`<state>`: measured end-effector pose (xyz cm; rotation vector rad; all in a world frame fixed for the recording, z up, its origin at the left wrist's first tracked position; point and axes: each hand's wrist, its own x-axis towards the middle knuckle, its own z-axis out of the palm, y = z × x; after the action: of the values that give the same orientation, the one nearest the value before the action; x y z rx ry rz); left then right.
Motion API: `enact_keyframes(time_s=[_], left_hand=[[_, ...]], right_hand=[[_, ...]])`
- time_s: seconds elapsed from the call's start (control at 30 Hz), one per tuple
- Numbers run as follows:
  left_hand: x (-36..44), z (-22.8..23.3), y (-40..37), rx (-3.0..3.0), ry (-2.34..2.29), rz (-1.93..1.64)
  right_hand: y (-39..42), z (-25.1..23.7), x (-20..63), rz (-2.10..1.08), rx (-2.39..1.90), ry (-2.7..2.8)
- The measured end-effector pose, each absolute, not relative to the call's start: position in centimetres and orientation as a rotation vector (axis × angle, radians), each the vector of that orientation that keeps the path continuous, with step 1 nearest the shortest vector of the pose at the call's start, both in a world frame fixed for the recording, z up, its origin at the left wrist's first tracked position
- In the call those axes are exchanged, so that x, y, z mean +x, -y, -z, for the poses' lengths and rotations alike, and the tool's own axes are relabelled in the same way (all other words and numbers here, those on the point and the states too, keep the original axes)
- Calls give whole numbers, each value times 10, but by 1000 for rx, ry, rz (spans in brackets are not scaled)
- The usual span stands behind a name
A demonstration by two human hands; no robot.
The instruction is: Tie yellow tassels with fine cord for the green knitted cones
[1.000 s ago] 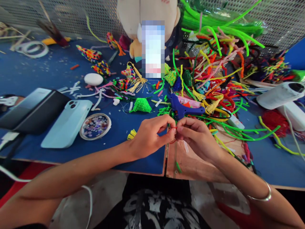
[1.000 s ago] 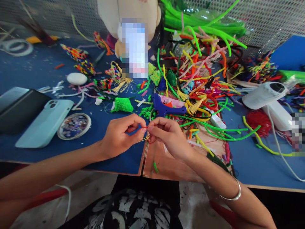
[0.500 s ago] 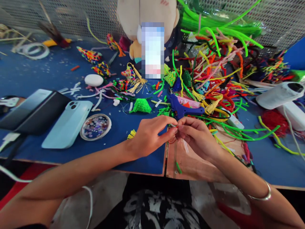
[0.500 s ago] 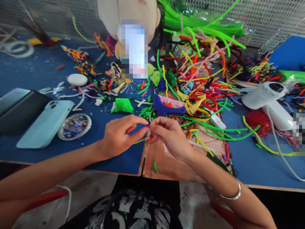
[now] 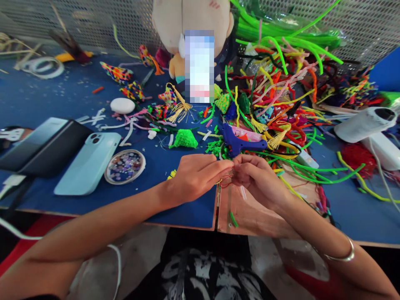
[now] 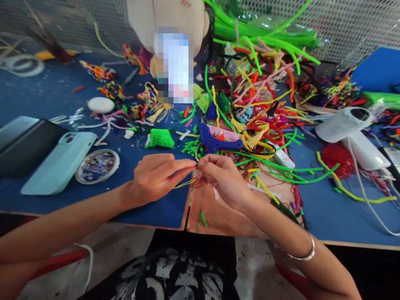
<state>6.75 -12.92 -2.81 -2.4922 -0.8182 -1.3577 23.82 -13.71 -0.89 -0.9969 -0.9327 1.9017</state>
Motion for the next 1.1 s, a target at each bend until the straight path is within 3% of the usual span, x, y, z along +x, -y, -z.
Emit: enact_keyframes(time_s=[0.67, 0.97, 1.1], left_hand=[[68, 29, 130, -2577, 841, 1314], [69, 22, 132, -2586, 910, 1414], [69, 21, 133, -2594, 916, 1421]], right_hand=[[136, 10, 239, -1839, -1049, 1077], [133, -4, 251, -1388, -1170, 1674], [137, 0, 251, -1233, -1015, 1813]])
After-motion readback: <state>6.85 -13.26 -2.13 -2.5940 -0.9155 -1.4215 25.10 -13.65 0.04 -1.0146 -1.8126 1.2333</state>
